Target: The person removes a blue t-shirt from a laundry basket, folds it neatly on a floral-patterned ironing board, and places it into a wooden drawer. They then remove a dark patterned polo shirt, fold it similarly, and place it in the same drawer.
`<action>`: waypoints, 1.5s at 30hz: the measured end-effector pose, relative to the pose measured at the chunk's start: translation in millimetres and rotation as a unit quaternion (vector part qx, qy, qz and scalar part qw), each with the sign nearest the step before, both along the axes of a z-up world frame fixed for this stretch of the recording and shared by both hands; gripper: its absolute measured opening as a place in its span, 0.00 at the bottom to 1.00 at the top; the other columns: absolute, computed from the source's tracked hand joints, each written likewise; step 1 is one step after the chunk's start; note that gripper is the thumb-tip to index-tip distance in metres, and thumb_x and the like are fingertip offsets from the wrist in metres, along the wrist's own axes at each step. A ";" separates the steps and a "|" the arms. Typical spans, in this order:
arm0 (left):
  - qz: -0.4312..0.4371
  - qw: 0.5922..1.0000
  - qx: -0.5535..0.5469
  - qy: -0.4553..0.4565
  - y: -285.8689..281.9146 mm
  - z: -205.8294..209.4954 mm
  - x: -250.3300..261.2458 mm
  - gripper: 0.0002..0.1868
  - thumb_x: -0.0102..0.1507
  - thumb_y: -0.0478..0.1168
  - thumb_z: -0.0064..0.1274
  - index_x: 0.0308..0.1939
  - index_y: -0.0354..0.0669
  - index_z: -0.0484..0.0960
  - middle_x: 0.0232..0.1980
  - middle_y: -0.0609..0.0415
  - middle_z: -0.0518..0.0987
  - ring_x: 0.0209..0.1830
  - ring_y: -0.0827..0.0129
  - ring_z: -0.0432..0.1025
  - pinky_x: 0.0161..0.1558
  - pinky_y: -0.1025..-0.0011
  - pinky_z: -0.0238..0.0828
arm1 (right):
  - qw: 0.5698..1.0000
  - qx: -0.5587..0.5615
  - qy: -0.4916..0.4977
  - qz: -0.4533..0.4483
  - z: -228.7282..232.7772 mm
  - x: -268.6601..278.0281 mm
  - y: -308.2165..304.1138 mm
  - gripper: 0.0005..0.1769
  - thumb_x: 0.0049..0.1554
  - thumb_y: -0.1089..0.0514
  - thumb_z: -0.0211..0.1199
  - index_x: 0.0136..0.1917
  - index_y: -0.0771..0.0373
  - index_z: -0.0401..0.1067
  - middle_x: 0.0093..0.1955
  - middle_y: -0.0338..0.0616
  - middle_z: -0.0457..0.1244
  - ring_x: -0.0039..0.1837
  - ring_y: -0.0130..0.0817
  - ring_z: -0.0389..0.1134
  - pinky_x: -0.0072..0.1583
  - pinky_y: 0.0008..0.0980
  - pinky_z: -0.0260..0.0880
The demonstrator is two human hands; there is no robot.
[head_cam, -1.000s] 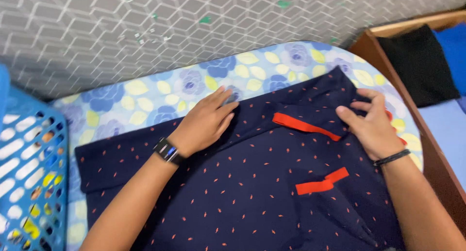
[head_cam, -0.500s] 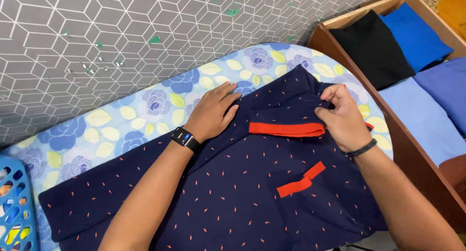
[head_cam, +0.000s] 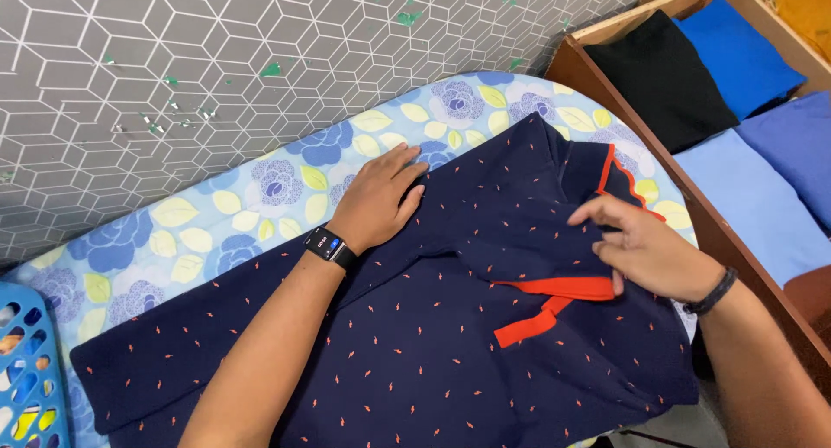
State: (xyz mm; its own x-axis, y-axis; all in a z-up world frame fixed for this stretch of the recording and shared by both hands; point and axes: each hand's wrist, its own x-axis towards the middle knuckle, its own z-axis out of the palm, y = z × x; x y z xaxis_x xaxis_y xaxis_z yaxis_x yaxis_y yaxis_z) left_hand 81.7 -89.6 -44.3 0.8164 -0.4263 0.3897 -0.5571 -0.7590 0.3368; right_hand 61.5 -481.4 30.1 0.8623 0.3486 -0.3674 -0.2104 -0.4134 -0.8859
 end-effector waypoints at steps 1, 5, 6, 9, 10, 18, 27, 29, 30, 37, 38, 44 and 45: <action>-0.002 1.000 0.004 -0.004 -0.2 0.4 0.3 0.20 0.71 0.45 0.44 0.64 0.40 0.77 0.72 0.42 0.71 0.77 0.48 0.60 0.71 0.52 0.58 | 0.989 -0.133 0.012 0.062 8.1 0.4 3.7 0.21 0.58 0.68 0.53 0.63 0.51 0.68 0.41 0.44 0.59 0.36 0.35 0.71 0.31 0.31 0.69; -0.001 1.000 0.006 0.025 -1.6 9.3 -3.4 0.26 0.70 0.51 0.46 0.65 0.40 0.76 0.73 0.42 0.69 0.78 0.48 0.57 0.71 0.49 0.57 | 0.905 -0.374 -0.145 0.144 19.4 16.7 10.4 0.20 0.57 0.39 0.60 0.60 0.44 0.68 0.50 0.31 0.75 0.50 0.32 0.76 0.54 0.35 0.71; -0.001 1.000 0.006 0.025 -1.7 9.5 -4.3 0.26 0.70 0.51 0.46 0.65 0.40 0.76 0.73 0.42 0.69 0.78 0.48 0.57 0.71 0.49 0.57 | 0.905 -0.373 -0.145 0.144 21.4 24.8 20.1 0.20 0.57 0.39 0.60 0.60 0.44 0.68 0.50 0.31 0.75 0.50 0.32 0.76 0.54 0.35 0.71; -0.002 1.000 0.010 0.018 -2.1 14.0 -5.3 0.28 0.68 0.55 0.49 0.66 0.42 0.75 0.73 0.43 0.69 0.78 0.48 0.57 0.71 0.49 0.56 | 0.896 -0.322 -0.300 0.058 5.7 67.2 40.5 0.19 0.61 0.45 0.60 0.60 0.55 0.69 0.49 0.40 0.72 0.48 0.42 0.72 0.55 0.44 0.67; 0.009 0.998 0.036 0.044 -2.5 17.2 -6.5 0.29 0.69 0.57 0.47 0.68 0.43 0.74 0.74 0.43 0.68 0.78 0.49 0.57 0.73 0.51 0.54 | 0.880 -0.334 -0.336 0.038 -14.7 91.3 41.4 0.19 0.65 0.40 0.57 0.61 0.52 0.67 0.46 0.39 0.72 0.51 0.46 0.73 0.58 0.47 0.66; 0.018 0.995 0.066 0.073 -3.3 21.8 -8.3 0.31 0.70 0.57 0.44 0.70 0.43 0.72 0.75 0.41 0.66 0.79 0.50 0.56 0.75 0.52 0.53 | 0.869 -0.364 -0.331 -0.056 -86.5 175.5 71.9 0.17 0.59 0.42 0.66 0.58 0.42 0.66 0.41 0.29 0.70 0.54 0.43 0.73 0.57 0.45 0.73; 0.016 0.996 0.066 0.062 -2.3 16.0 -6.5 0.30 0.70 0.57 0.44 0.70 0.43 0.71 0.75 0.42 0.66 0.79 0.50 0.56 0.75 0.52 0.52 | 0.709 -0.454 -0.536 -0.060 -99.7 159.4 80.3 0.07 0.67 0.49 0.58 0.54 0.52 0.69 0.48 0.42 0.61 0.54 0.46 0.67 0.54 0.43 0.68; 0.012 0.995 0.059 0.073 -2.5 17.9 -7.6 0.30 0.71 0.56 0.42 0.71 0.42 0.71 0.76 0.41 0.65 0.79 0.49 0.55 0.75 0.52 0.52 | 0.731 -0.427 -0.527 -0.071 -101.7 161.0 75.3 0.13 0.64 0.47 0.65 0.53 0.55 0.69 0.51 0.44 0.57 0.58 0.49 0.63 0.57 0.46 0.66; 0.011 0.996 0.059 0.072 -2.5 18.9 -7.9 0.30 0.71 0.56 0.42 0.71 0.42 0.71 0.76 0.41 0.65 0.79 0.49 0.55 0.75 0.52 0.52 | 0.731 -0.428 -0.527 -0.072 -102.7 162.6 73.5 0.13 0.64 0.47 0.65 0.53 0.55 0.69 0.51 0.44 0.57 0.58 0.49 0.63 0.57 0.46 0.66; 0.021 0.995 0.069 0.065 -3.2 15.7 -7.5 0.31 0.70 0.58 0.45 0.70 0.43 0.72 0.75 0.41 0.67 0.79 0.50 0.56 0.75 0.53 0.52 | 0.864 -0.295 -0.407 -0.040 -88.6 171.0 64.7 0.15 0.63 0.46 0.66 0.49 0.59 0.70 0.47 0.49 0.61 0.58 0.56 0.66 0.59 0.53 0.64; 0.021 0.996 0.069 0.060 -3.9 15.3 -7.3 0.31 0.69 0.58 0.45 0.70 0.43 0.72 0.75 0.42 0.67 0.79 0.51 0.57 0.75 0.53 0.52 | 0.881 -0.275 -0.385 -0.026 -81.7 169.5 64.8 0.14 0.62 0.49 0.66 0.48 0.62 0.70 0.43 0.54 0.64 0.55 0.61 0.69 0.57 0.56 0.65; 0.020 0.996 0.063 0.057 -4.6 21.5 -12.2 0.34 0.68 0.62 0.47 0.69 0.42 0.72 0.75 0.42 0.67 0.79 0.51 0.57 0.76 0.53 0.52 | 0.930 -0.195 -0.302 -0.078 -71.0 165.5 58.0 0.12 0.68 0.46 0.60 0.57 0.52 0.64 0.36 0.35 0.68 0.51 0.45 0.72 0.58 0.45 0.67; 0.020 0.996 0.063 0.057 -5.0 21.0 -12.1 0.34 0.68 0.62 0.47 0.69 0.42 0.72 0.75 0.42 0.67 0.79 0.51 0.57 0.76 0.53 0.52 | 0.930 -0.194 -0.301 -0.078 -67.0 160.4 62.0 0.12 0.68 0.46 0.60 0.57 0.52 0.64 0.36 0.35 0.68 0.51 0.45 0.72 0.58 0.45 0.67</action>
State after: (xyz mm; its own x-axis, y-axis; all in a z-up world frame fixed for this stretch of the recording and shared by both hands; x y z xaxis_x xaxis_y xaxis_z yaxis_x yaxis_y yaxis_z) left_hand 69.6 -94.6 -23.3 0.8700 -0.4319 0.2379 -0.4885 -0.8207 0.2964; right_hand 221.9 -419.3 -36.9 0.9814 0.1446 0.1265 0.1922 -0.7333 -0.6522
